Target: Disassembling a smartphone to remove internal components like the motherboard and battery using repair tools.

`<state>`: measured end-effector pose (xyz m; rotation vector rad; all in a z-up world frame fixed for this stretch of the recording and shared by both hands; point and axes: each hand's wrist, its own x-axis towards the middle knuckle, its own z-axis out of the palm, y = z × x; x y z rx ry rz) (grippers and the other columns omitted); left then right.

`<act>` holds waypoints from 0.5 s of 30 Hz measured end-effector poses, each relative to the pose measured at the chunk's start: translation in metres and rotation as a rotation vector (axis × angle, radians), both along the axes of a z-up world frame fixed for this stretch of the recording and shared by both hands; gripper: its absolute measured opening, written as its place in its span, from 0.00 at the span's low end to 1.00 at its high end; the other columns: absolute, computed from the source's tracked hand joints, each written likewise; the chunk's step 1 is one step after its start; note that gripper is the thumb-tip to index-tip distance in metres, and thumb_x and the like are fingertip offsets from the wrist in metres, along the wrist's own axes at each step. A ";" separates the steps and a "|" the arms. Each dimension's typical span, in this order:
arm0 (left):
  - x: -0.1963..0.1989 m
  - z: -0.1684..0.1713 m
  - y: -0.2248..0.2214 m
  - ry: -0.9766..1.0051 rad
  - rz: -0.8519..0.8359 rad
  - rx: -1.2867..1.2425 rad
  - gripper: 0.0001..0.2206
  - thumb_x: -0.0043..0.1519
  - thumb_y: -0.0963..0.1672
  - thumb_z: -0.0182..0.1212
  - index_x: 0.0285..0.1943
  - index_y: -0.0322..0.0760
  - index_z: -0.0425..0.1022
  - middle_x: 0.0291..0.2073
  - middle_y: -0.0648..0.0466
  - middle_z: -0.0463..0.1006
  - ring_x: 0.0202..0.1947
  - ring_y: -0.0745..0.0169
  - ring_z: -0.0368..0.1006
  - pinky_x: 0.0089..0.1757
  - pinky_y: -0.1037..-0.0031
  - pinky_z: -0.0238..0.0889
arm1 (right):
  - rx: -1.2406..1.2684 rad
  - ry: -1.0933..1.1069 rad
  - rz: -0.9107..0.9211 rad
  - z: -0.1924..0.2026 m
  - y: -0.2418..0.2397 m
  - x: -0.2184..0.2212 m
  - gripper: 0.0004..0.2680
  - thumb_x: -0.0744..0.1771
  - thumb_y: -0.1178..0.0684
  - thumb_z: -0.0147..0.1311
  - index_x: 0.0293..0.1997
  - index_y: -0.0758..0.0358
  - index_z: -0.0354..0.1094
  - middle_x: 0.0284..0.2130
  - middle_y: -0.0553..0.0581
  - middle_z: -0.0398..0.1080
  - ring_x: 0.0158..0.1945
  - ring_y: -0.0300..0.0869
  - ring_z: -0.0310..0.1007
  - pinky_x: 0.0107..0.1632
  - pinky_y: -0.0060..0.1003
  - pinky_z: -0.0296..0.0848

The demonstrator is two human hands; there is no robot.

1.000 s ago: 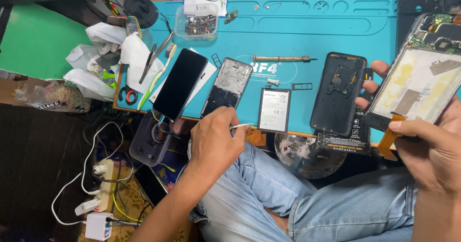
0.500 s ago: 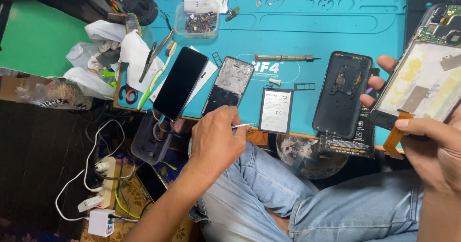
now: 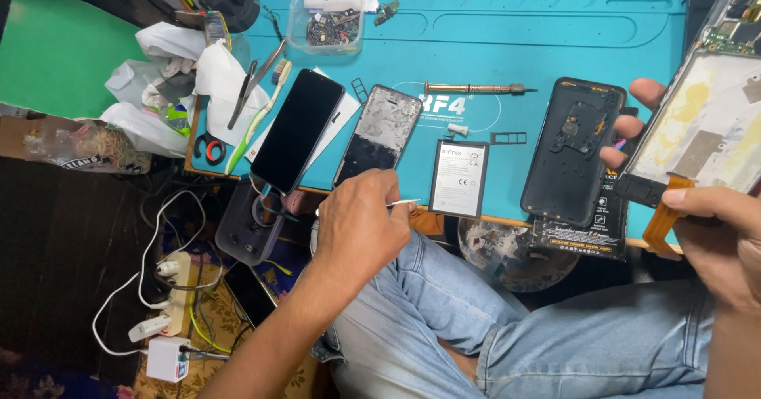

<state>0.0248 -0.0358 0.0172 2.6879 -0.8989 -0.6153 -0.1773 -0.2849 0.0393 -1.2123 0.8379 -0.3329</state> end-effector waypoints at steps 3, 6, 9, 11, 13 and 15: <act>-0.002 0.007 -0.003 0.004 0.019 -0.003 0.10 0.62 0.46 0.69 0.33 0.41 0.75 0.33 0.51 0.82 0.38 0.38 0.78 0.34 0.44 0.66 | -0.047 0.014 0.036 0.006 -0.002 0.001 0.27 0.63 0.65 0.32 0.74 0.64 0.49 0.72 0.61 0.63 0.71 0.58 0.70 0.80 0.33 0.57; -0.009 0.001 0.002 -0.078 -0.034 -0.026 0.10 0.64 0.47 0.71 0.35 0.40 0.75 0.33 0.53 0.79 0.35 0.43 0.78 0.31 0.49 0.69 | 0.001 -0.146 0.022 0.000 -0.014 -0.001 0.31 0.62 0.64 0.35 0.78 0.57 0.48 0.72 0.65 0.63 0.73 0.62 0.70 0.83 0.47 0.63; -0.014 -0.009 0.006 -0.197 -0.102 -0.068 0.11 0.64 0.47 0.72 0.36 0.41 0.75 0.31 0.52 0.76 0.32 0.45 0.76 0.29 0.52 0.68 | -0.230 -0.345 0.114 0.026 -0.007 0.009 0.35 0.61 0.79 0.27 0.81 0.65 0.34 0.76 0.86 0.50 0.73 0.73 0.56 0.69 0.67 0.65; -0.015 0.003 0.012 -0.166 -0.081 -0.088 0.12 0.66 0.47 0.69 0.34 0.41 0.72 0.30 0.53 0.75 0.31 0.46 0.74 0.29 0.53 0.66 | -0.150 -0.319 0.038 0.023 -0.009 0.007 0.34 0.60 0.76 0.32 0.80 0.65 0.41 0.74 0.79 0.55 0.70 0.66 0.61 0.68 0.63 0.69; -0.017 0.019 0.004 -0.126 -0.087 -0.117 0.13 0.68 0.48 0.66 0.33 0.42 0.70 0.30 0.53 0.73 0.30 0.47 0.72 0.29 0.53 0.63 | -0.081 -0.290 -0.065 0.021 -0.014 0.003 0.33 0.60 0.73 0.37 0.78 0.66 0.47 0.73 0.72 0.61 0.68 0.60 0.67 0.68 0.60 0.73; -0.024 0.041 -0.007 0.028 0.029 -0.387 0.06 0.64 0.42 0.59 0.44 0.40 0.80 0.37 0.52 0.80 0.39 0.53 0.78 0.39 0.61 0.69 | 0.167 -0.288 -0.159 0.021 -0.017 0.000 0.35 0.57 0.74 0.37 0.77 0.67 0.49 0.72 0.74 0.63 0.68 0.59 0.67 0.70 0.63 0.71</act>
